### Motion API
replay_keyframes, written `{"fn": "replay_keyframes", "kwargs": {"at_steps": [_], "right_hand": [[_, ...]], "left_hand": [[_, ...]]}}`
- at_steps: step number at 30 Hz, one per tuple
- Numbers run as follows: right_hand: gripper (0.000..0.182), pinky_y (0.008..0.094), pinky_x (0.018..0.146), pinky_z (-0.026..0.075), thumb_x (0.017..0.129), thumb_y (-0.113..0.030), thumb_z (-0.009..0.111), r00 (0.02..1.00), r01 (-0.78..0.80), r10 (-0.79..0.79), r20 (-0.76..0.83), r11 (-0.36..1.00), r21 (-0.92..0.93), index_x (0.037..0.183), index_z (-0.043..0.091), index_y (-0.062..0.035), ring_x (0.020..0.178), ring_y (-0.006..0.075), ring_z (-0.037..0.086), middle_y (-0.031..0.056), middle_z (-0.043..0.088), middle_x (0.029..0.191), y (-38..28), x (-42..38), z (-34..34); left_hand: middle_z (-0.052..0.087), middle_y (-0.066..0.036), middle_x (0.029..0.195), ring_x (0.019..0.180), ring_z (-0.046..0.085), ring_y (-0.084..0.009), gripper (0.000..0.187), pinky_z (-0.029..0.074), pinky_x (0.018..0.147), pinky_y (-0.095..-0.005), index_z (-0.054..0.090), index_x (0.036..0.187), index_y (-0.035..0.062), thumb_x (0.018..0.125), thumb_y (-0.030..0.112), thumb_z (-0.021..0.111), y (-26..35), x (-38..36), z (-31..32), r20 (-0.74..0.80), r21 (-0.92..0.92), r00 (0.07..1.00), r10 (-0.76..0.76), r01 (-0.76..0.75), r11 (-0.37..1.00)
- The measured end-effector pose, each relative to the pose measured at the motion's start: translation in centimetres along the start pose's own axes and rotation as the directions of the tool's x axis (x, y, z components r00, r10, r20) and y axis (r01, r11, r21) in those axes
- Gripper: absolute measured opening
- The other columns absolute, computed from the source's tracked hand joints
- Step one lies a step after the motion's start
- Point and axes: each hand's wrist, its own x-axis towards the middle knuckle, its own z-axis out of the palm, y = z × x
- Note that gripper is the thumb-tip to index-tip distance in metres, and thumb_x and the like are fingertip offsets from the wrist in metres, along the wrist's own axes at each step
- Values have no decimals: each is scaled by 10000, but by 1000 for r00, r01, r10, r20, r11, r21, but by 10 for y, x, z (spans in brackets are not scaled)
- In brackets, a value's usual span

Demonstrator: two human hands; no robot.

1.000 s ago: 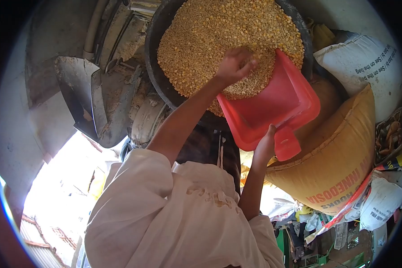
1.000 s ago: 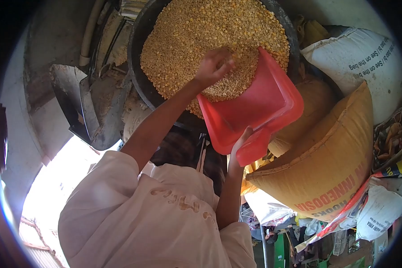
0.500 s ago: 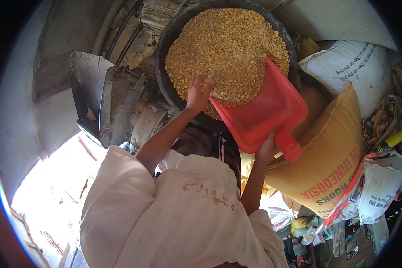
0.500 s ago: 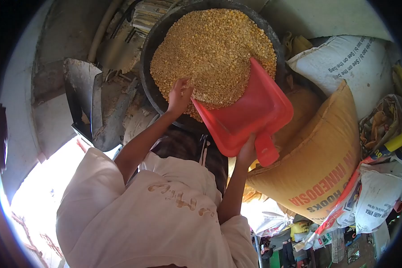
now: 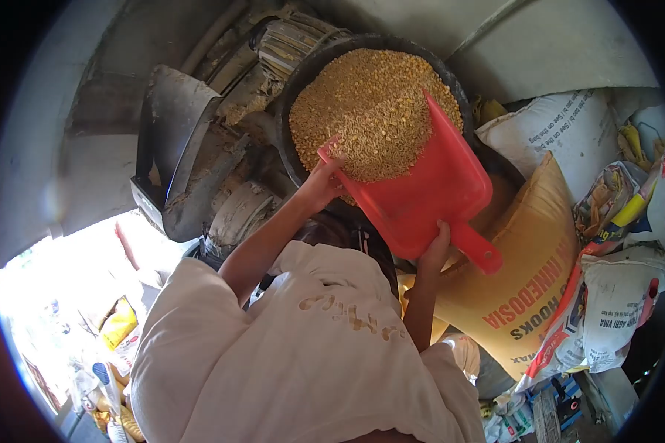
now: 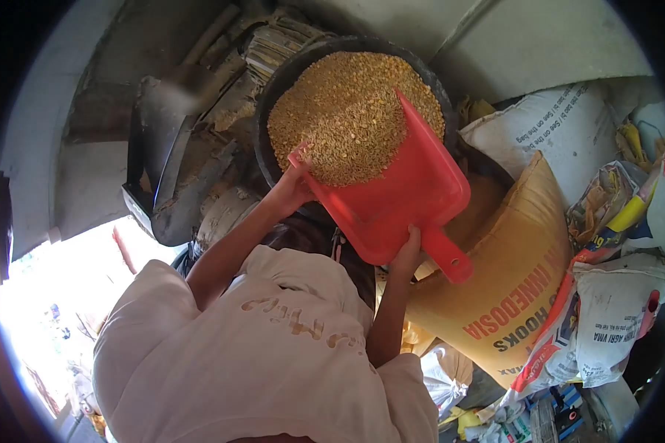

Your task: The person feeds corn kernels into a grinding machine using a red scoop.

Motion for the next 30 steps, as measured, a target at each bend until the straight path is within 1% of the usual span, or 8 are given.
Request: {"fn": "replay_keyframes", "kwargs": {"at_steps": [3,7,9,17,20,22,26,30], "right_hand": [[377,320,808,387,705,-159,448,987,-23,16,158,999,45,1039,413,11,924,215,474,98,474,1002,10,14,-10],[395,332,826,374,709,-168,440,982,7,-28,186,994,112,1061,397,4,941,224,468,102,463,1023,7,8,-6],[411,336,838,366,711,-164,437,975,-122,86,206,978,167,1083,377,-1,955,234,460,107,453,1042,-6,13,2],[427,351,818,379,698,-160,453,978,-61,39,206,993,101,1087,365,-6,935,231,465,106,458,1011,-30,-25,19],[439,355,798,391,688,-153,466,982,-18,-27,189,973,232,1089,364,-9,912,227,473,99,462,988,-6,-12,14],[452,339,760,424,672,-107,486,952,-87,-22,306,937,337,1092,351,-9,899,220,477,118,432,1026,3,4,3],[431,351,794,401,681,-142,458,971,-5,-60,231,962,272,1082,373,-8,918,229,476,110,464,999,14,3,3],[449,349,783,416,668,-88,460,962,-70,-19,273,947,314,1094,351,1,914,234,475,123,443,1021,12,2,-3]], "left_hand": [[393,-72,1130,960,475,-212,537,417,807,-432,203,1248,200,794,107,473,-6,-13,1,84,23,994,68,-70,997],[419,-62,1085,940,483,-206,509,439,789,-415,251,1217,170,779,34,473,1,-15,4,109,-25,985,133,-131,991],[446,-53,1040,924,490,-195,464,450,774,-408,297,1174,140,768,13,483,13,-14,12,109,21,986,125,-128,991],[457,-63,1047,952,483,-199,396,452,775,-393,354,1125,111,765,-8,469,27,-56,21,109,11,955,277,-280,960],[455,-71,1063,972,477,-201,405,448,781,-387,359,1128,111,759,-18,466,33,-59,24,100,44,951,292,-297,954],[455,-64,1069,969,478,-197,421,443,790,-384,366,1135,121,752,-21,471,37,-81,39,182,27,931,318,-328,944],[453,-52,1078,964,480,-194,424,437,797,-385,374,1138,133,752,-17,470,31,-66,22,157,24,945,287,-294,955],[465,-50,1050,924,497,-189,394,437,792,-377,380,1128,117,760,18,480,23,-73,20,122,9,952,281,-284,959]]}}
